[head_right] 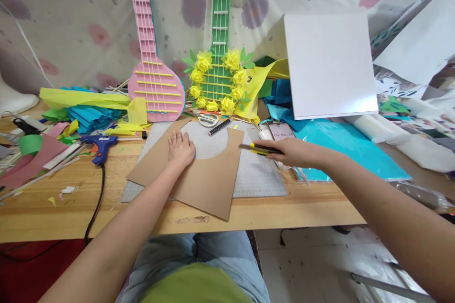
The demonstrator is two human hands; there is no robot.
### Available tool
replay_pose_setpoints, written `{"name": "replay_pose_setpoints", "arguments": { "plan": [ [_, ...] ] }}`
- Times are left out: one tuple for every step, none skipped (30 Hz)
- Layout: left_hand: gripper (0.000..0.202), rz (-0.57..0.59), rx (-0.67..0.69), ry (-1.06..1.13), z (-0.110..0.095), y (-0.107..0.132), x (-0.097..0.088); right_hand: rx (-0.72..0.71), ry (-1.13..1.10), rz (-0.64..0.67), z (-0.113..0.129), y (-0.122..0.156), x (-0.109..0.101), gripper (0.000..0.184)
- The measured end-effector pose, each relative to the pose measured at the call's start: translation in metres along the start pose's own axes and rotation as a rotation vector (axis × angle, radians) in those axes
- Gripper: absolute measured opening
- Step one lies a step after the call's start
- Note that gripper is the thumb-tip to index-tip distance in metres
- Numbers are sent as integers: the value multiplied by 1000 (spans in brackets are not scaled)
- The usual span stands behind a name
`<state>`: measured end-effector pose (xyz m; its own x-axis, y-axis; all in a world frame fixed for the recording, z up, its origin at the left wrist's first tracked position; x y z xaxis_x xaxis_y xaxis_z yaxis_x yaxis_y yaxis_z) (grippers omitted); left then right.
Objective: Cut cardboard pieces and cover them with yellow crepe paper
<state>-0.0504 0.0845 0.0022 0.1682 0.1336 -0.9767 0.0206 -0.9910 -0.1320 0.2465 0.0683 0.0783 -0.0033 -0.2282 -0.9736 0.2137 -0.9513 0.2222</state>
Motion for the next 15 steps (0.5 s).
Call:
{"name": "replay_pose_setpoints", "arguments": {
  "plan": [
    [55, -3, 5, 2, 0, 0, 0, -18, 2, 32, 5, -7, 0, 53],
    [55, -6, 11, 5, -1, 0, -1, -24, 9, 10, 10, -15, -4, 55],
    [55, -7, 17, 8, -1, 0, -2, -16, 33, -22, 15, -26, -6, 57],
    [55, -8, 22, 10, -2, 0, -3, 9, 57, -60, 20, -38, -8, 57],
    [54, -7, 24, 11, -2, 1, -3, 28, 74, -90, 25, -51, -7, 55],
    [54, -5, 24, 12, -2, 1, -4, 15, 77, -113, 34, -65, -5, 55],
    [54, -2, 23, 11, -1, 1, -5, -5, 81, -137, 43, -78, -2, 54],
    [54, 0, 22, 9, -1, 2, -5, -27, 94, -160, 52, -92, 1, 54],
    [54, 3, 20, 8, -1, 2, -5, -49, 106, -184, 60, -105, 3, 54],
    [54, 6, 20, 6, -1, 2, -5, -46, 113, -193, 64, -118, 6, 54],
    [54, 7, 22, 7, -1, 3, -6, -44, 112, -197, 67, -130, 9, 55],
    [54, 7, 26, 7, -1, 3, -6, -39, 103, -203, 69, -140, 9, 55],
    [55, 6, 30, 7, -2, 4, -6, -36, 91, -204, 69, -149, 10, 55],
    [55, 5, 35, 6, -2, 4, -5, -36, 80, -201, 68, -156, 10, 55],
    [55, 4, 41, 3, -2, 4, -5, -37, 73, -198, 66, -162, 10, 54]
  ]
}}
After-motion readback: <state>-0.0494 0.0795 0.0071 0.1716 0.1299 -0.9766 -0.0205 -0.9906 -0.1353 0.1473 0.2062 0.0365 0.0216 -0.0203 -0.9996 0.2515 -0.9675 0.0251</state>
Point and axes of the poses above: each hand's wrist, its own y-axis away from the middle knuckle, its own x-axis out of the palm, z = x × y, the point moved 9 cm from there along -y, towards the middle knuckle, and after that the axes turned 12 degrees about x, right-handed, at the moved point
